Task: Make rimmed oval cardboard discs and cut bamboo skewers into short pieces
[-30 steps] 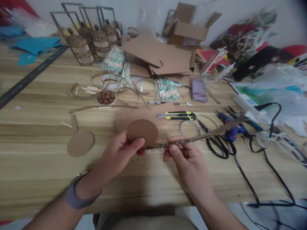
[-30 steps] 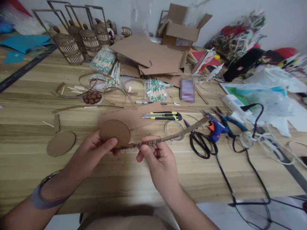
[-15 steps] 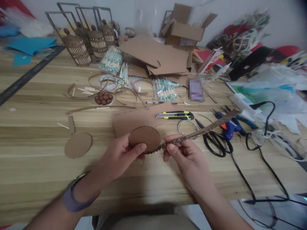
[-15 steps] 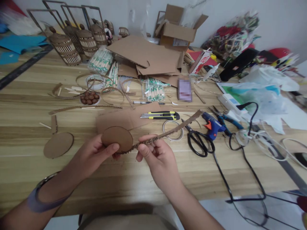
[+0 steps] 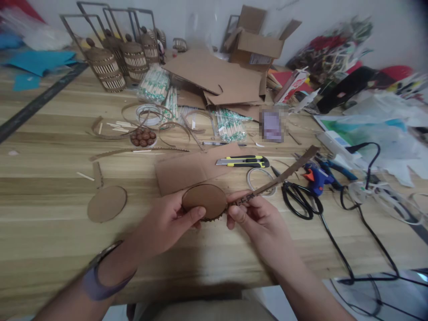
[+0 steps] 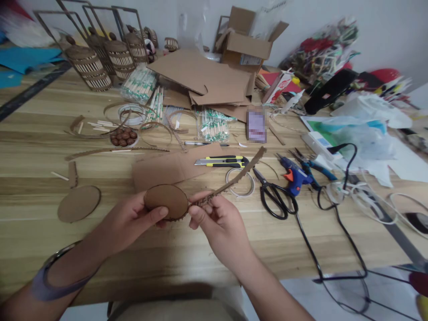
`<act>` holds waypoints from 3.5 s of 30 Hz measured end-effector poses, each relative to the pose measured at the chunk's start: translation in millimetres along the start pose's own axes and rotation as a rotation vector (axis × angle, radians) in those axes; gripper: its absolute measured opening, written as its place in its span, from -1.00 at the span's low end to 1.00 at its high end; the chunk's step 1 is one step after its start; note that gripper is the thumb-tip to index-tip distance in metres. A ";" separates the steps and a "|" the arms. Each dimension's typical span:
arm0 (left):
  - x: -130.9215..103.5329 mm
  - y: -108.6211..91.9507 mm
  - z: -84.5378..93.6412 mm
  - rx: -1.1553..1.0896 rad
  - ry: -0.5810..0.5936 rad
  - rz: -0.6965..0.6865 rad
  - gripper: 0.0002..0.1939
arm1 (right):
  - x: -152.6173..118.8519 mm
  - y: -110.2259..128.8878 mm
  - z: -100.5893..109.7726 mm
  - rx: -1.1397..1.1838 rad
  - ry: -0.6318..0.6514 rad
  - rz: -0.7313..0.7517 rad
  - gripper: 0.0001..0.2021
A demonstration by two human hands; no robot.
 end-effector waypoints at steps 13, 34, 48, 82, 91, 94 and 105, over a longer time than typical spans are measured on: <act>-0.8 -18.5 4.6 0.338 -0.048 -0.050 -0.75 | -7.2 -8.0 -13.5 -0.230 0.137 -0.018 -0.89; -8.1 -5.7 15.3 -0.143 -0.234 0.032 -0.75 | -12.2 -6.5 -17.9 -0.052 0.051 0.013 -0.80; -9.5 -9.3 13.5 0.083 -0.194 0.037 -0.72 | -12.9 -1.8 -10.5 -0.064 0.050 0.012 -0.80; -7.3 -5.0 5.4 0.167 -0.079 0.050 -0.77 | -15.0 -7.3 -16.0 -0.046 0.129 -0.005 -0.90; -6.2 -2.4 -2.3 0.192 0.014 0.088 -0.81 | -17.2 -4.8 -18.6 -0.187 0.187 0.045 -0.87; -5.2 -1.5 -4.1 0.203 0.031 0.099 -0.82 | -18.6 -5.4 -19.8 -0.227 0.208 0.047 -0.87; -0.5 -1.7 -4.0 0.020 -0.028 0.105 -0.74 | -19.2 -5.0 -22.1 -0.275 0.223 0.075 -0.90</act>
Point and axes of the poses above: each hand's wrist, its own x-axis towards the middle knuckle, its own z-axis out of the back of the hand, y = z × x, the point moved 10 cm from there along x, towards the middle knuckle, and after that the axes turned 2 degrees about -x, right-handed, at the moved point
